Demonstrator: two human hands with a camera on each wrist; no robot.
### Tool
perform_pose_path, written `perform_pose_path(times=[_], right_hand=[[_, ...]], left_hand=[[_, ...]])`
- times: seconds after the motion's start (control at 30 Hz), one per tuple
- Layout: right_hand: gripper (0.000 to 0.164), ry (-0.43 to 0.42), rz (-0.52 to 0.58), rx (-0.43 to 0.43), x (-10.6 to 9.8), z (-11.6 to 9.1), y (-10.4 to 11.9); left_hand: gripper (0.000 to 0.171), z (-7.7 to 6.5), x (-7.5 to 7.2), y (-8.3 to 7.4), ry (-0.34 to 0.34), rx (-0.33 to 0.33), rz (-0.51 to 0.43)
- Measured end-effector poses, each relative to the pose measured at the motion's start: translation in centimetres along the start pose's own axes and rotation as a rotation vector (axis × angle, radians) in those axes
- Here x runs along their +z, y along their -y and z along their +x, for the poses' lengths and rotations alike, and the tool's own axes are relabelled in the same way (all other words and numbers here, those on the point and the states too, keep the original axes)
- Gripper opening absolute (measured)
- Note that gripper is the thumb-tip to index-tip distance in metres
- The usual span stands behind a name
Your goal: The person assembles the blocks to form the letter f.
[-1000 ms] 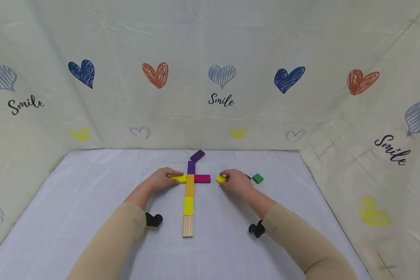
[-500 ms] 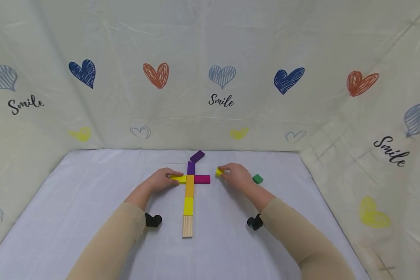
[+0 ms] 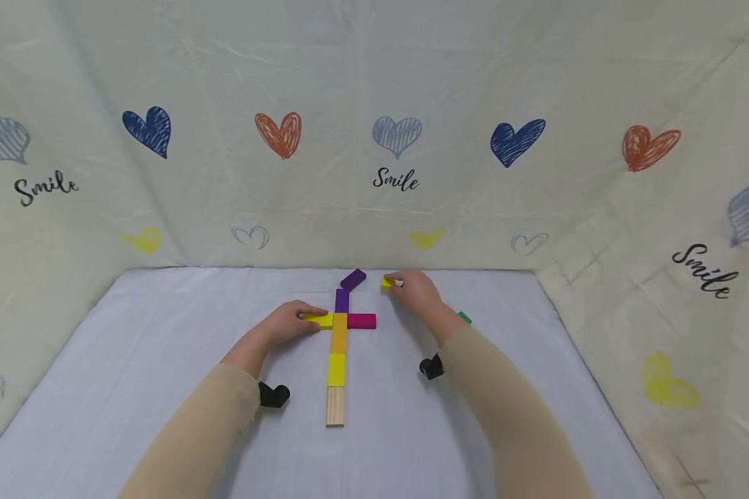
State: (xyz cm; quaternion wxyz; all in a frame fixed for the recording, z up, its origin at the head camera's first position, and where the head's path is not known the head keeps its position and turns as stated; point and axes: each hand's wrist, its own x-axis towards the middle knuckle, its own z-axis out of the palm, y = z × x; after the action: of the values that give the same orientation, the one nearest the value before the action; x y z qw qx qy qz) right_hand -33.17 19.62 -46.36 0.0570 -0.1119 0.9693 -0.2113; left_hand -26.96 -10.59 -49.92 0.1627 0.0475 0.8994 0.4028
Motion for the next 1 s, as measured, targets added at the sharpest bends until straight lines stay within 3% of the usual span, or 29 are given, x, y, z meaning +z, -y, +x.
perform_pose_path(times=[0.57,1.0], right_hand=[[0.037,0.005,-0.023,0.051,1.3,4.7,1.2],[0.037,0.011,-0.063,0.028,1.7,5.3,2.3]], left_hand=[[0.032,0.1,0.1,-0.3,0.010,0.037,0.028],[0.032,-0.1,-0.3,-0.2,0.002,0.014,0.001]])
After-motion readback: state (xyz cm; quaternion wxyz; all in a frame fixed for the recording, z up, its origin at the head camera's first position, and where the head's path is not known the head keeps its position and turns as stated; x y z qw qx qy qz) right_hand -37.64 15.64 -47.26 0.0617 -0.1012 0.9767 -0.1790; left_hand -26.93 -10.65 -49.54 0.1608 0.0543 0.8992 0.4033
